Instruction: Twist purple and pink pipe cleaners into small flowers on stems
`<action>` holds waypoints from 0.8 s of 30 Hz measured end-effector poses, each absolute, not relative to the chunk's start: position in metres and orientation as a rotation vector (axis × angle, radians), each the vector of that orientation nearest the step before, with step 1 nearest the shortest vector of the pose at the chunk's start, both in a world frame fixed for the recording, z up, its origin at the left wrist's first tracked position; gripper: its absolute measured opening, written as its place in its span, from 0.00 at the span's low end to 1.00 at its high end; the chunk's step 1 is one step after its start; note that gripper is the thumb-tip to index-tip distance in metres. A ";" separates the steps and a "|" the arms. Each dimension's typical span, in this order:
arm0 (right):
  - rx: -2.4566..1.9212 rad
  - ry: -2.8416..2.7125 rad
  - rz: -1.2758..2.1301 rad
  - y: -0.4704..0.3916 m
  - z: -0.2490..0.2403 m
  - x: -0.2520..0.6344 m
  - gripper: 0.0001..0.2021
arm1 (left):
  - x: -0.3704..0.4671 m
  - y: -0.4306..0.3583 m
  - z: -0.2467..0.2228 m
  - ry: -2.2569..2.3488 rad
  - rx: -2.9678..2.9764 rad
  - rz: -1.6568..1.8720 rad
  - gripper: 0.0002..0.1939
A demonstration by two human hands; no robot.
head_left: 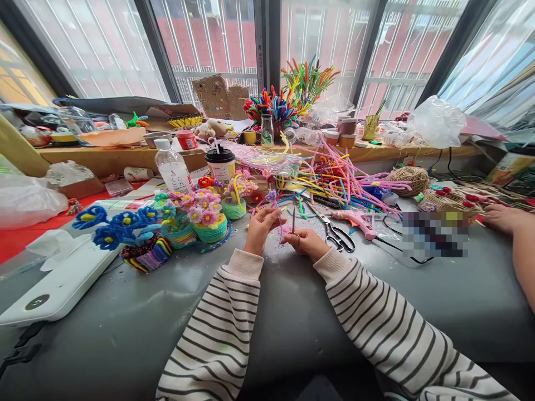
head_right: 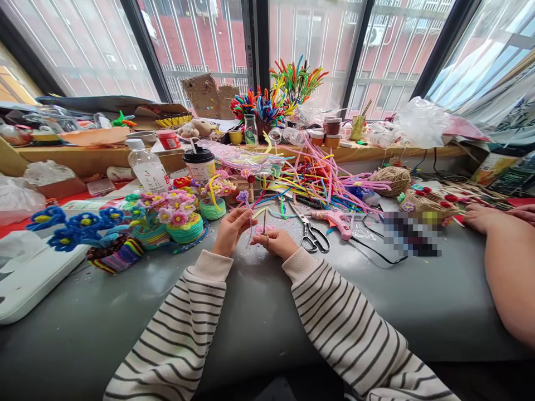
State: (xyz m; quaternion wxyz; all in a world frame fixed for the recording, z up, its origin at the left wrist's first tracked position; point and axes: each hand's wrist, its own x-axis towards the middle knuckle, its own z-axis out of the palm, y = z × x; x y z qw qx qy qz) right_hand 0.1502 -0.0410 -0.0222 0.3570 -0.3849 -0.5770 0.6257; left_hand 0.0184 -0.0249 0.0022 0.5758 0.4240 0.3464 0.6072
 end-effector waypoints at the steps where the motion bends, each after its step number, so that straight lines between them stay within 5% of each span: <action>1: -1.000 -1.496 1.598 -0.041 -0.022 0.150 0.17 | 0.018 -0.025 0.002 0.814 0.997 1.437 0.12; 24: -0.996 -1.791 1.329 -0.038 -0.011 0.163 0.17 | 0.018 -0.026 0.005 0.812 1.049 1.209 0.10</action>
